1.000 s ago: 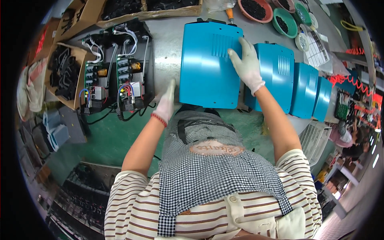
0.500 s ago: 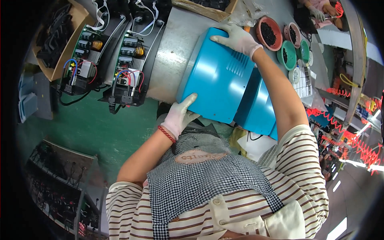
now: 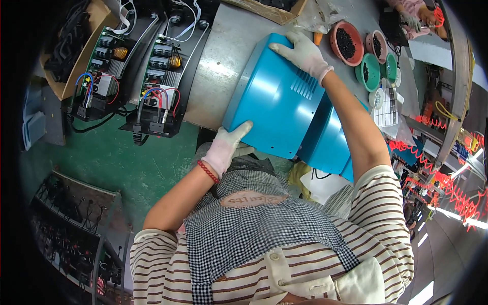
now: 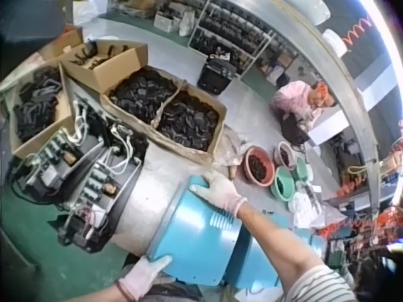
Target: The person assembles electronic components by fastening blue metal casings with screws using a pneumatic screwdriver.
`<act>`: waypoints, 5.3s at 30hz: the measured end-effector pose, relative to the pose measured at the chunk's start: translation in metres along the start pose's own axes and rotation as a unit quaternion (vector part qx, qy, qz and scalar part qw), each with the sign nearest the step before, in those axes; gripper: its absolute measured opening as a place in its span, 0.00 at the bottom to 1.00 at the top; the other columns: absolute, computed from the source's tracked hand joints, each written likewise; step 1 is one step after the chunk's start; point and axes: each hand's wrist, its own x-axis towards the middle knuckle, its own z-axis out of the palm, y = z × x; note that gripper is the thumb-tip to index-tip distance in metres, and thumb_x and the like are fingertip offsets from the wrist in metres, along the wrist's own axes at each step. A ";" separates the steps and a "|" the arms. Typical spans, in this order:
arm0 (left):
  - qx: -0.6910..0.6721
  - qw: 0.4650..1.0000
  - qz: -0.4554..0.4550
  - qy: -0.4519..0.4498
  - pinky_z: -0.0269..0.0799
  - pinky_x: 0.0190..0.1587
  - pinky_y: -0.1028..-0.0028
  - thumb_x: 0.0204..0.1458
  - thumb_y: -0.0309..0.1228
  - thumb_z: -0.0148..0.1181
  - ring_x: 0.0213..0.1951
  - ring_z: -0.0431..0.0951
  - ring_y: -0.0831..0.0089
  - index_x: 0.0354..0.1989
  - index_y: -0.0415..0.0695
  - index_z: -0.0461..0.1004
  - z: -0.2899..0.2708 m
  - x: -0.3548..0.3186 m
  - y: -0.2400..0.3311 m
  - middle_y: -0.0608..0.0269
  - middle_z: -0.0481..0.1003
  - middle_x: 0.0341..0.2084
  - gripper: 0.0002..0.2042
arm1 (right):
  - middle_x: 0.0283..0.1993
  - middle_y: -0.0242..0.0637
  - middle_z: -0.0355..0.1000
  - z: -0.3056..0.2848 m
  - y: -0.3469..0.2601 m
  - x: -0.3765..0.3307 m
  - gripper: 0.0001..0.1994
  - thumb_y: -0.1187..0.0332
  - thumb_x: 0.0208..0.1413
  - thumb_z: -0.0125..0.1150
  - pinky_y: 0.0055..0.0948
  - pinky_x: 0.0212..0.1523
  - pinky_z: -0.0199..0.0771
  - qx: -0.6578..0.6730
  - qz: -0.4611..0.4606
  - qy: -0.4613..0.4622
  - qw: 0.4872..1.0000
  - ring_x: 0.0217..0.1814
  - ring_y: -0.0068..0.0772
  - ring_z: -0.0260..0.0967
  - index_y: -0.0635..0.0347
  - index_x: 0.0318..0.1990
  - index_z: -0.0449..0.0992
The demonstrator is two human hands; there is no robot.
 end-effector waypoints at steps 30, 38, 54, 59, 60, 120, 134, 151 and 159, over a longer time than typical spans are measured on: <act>0.561 0.742 0.367 -0.021 0.62 0.63 0.63 0.54 0.31 0.51 0.60 0.67 0.49 0.70 0.34 0.44 -0.057 0.049 0.003 0.37 0.62 0.61 0.36 | 0.66 0.50 0.55 0.141 -0.010 -0.264 0.43 0.45 0.59 0.58 0.45 0.63 0.62 0.738 0.279 0.086 0.609 0.67 0.42 0.56 0.68 0.69 0.47; 0.479 0.765 0.424 0.069 0.64 0.58 0.65 0.58 0.39 0.56 0.53 0.72 0.57 0.59 0.31 0.63 0.026 0.047 0.028 0.43 0.72 0.50 0.26 | 0.65 0.64 0.59 0.105 -0.012 -0.223 0.39 0.56 0.59 0.56 0.37 0.68 0.55 0.468 0.271 0.176 0.822 0.69 0.56 0.56 0.73 0.69 0.49; 0.671 0.560 0.469 0.128 0.53 0.66 0.58 0.49 0.35 0.66 0.64 0.59 0.48 0.66 0.29 0.50 0.034 0.051 0.035 0.37 0.58 0.63 0.41 | 0.57 0.49 0.70 0.155 -0.022 -0.377 0.30 0.54 0.63 0.55 0.32 0.60 0.66 0.568 0.327 0.202 0.728 0.59 0.39 0.68 0.72 0.62 0.63; 0.726 0.411 0.549 0.056 0.51 0.67 0.52 0.43 0.34 0.68 0.66 0.53 0.42 0.65 0.29 0.51 0.121 0.029 0.002 0.35 0.55 0.64 0.43 | 0.49 0.48 0.75 0.185 -0.011 -0.448 0.25 0.52 0.61 0.56 0.34 0.56 0.70 0.573 0.380 0.152 0.710 0.54 0.39 0.73 0.66 0.54 0.73; 0.719 0.402 0.566 0.029 0.51 0.67 0.53 0.43 0.33 0.68 0.66 0.54 0.42 0.66 0.29 0.51 0.133 0.022 -0.012 0.35 0.55 0.63 0.43 | 0.49 0.47 0.76 0.191 -0.006 -0.454 0.24 0.52 0.61 0.56 0.34 0.56 0.70 0.567 0.376 0.138 0.720 0.54 0.41 0.73 0.65 0.53 0.74; 0.761 0.562 0.322 0.040 0.56 0.64 0.64 0.52 0.26 0.57 0.62 0.62 0.58 0.65 0.35 0.58 0.516 0.091 -0.457 0.48 0.62 0.60 0.30 | 0.65 0.46 0.61 -0.155 0.924 -0.721 0.39 0.56 0.43 0.68 0.40 0.67 0.57 -0.122 0.500 0.413 0.751 0.71 0.49 0.54 0.58 0.62 0.60; 0.751 0.578 0.312 -0.066 0.56 0.65 0.65 0.53 0.25 0.55 0.62 0.64 0.60 0.64 0.35 0.60 0.539 0.097 -0.468 0.50 0.63 0.60 0.28 | 0.43 0.49 0.77 -0.082 0.834 -0.832 0.22 0.50 0.59 0.52 0.43 0.49 0.73 0.137 0.560 0.294 0.762 0.48 0.51 0.75 0.62 0.42 0.81; 0.674 0.363 0.419 -0.488 0.58 0.64 0.56 0.46 0.25 0.64 0.61 0.62 0.45 0.62 0.33 0.60 0.513 0.044 -0.450 0.41 0.63 0.58 0.33 | 0.26 0.42 0.74 -0.062 0.340 -0.951 0.21 0.53 0.57 0.59 0.35 0.35 0.71 0.290 0.558 0.168 0.759 0.28 0.34 0.72 0.68 0.33 0.77; 0.644 0.468 0.309 -0.520 0.62 0.61 0.59 0.49 0.32 0.66 0.58 0.67 0.49 0.63 0.34 0.59 0.446 0.011 -0.445 0.41 0.67 0.55 0.34 | 0.27 0.45 0.75 -0.067 0.215 -0.877 0.23 0.49 0.58 0.57 0.37 0.36 0.74 0.315 0.430 0.039 0.845 0.33 0.43 0.76 0.65 0.35 0.79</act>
